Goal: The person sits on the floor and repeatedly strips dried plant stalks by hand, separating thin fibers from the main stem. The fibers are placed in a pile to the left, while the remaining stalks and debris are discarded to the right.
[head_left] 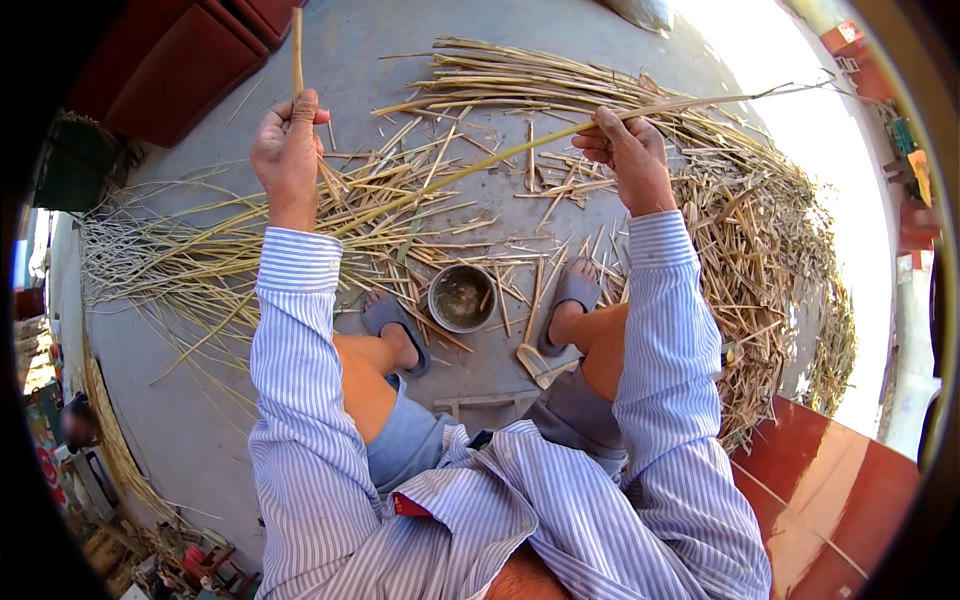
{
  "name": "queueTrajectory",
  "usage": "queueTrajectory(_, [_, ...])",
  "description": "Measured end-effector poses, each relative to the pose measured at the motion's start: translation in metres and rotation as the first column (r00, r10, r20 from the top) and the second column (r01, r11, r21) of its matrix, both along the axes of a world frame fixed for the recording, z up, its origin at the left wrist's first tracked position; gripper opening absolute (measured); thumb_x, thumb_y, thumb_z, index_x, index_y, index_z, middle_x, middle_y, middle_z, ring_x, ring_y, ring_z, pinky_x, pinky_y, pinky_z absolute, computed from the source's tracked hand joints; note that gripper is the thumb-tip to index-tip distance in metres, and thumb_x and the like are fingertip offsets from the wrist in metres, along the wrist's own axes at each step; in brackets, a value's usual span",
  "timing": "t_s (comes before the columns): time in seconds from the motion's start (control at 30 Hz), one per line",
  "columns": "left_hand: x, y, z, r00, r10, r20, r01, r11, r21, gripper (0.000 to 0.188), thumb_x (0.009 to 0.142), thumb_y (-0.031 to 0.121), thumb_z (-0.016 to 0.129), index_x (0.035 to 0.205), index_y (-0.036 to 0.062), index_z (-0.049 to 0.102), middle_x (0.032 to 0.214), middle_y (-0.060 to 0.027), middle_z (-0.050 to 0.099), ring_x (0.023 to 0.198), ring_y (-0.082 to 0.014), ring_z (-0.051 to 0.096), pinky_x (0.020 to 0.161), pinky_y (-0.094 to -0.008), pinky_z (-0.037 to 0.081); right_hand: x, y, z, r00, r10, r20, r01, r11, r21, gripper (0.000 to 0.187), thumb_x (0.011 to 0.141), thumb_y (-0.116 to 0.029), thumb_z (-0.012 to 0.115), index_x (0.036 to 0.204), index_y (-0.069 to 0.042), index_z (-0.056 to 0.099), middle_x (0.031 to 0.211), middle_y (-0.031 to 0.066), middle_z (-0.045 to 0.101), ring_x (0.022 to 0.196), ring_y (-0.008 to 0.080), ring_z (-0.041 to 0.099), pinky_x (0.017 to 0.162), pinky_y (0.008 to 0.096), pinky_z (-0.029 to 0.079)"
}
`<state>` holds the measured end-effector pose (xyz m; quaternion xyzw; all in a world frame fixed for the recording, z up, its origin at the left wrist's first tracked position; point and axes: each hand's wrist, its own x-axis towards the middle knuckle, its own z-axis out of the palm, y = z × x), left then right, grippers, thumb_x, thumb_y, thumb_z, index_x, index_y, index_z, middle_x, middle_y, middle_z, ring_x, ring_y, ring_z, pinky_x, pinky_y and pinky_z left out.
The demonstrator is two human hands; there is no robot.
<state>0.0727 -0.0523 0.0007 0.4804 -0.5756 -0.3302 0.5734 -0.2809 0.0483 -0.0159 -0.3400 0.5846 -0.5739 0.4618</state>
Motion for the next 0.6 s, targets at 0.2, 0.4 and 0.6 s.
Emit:
queueTrajectory(0.2, [-0.039, 0.015, -0.015, 0.571, 0.228, 0.788, 0.357, 0.796, -0.489, 0.038, 0.09, 0.038, 0.067, 0.102, 0.0022, 0.066, 0.083, -0.0133, 0.067, 0.07, -0.0281, 0.062, 0.062, -0.0379, 0.047, -0.003, 0.0, -0.001, 0.998, -0.013, 0.057, 0.013, 1.0, 0.007, 0.028, 0.098, -0.027, 0.061, 0.102, 0.001, 0.061, 0.09, 0.0137, 0.071, 0.079, 0.0187, 0.072, 0.067, 0.0254, 0.058])
queueTrajectory(0.4, [-0.051, 0.039, -0.009, 0.489, -0.575, 0.656, 0.437, 0.812, 0.386, 0.031, 0.083, 0.038, 0.071, 0.086, 0.0067, 0.07, 0.08, -0.0159, 0.068, 0.074, -0.0316, 0.065, 0.064, -0.0432, 0.046, -0.002, 0.001, 0.004, 0.988, -0.019, 0.153, 0.024, 0.999, -0.029, 0.025, 0.098, -0.025, 0.061, 0.1, -0.001, 0.061, 0.092, 0.0124, 0.07, 0.08, 0.0174, 0.072, 0.066, 0.023, 0.058])
queueTrajectory(0.6, [-0.019, 0.044, -0.008, 0.384, -0.437, 0.813, 0.362, 0.882, 0.303, 0.026, 0.077, 0.028, 0.077, 0.082, 0.0061, 0.065, 0.075, -0.0108, 0.067, 0.072, -0.0302, 0.064, 0.065, -0.0405, 0.044, -0.031, 0.004, 0.006, 0.979, -0.138, 0.149, 0.153, 0.984, -0.088, 0.021, 0.098, -0.024, 0.061, 0.097, -0.002, 0.06, 0.087, 0.0112, 0.071, 0.076, 0.0149, 0.07, 0.067, 0.0237, 0.057])
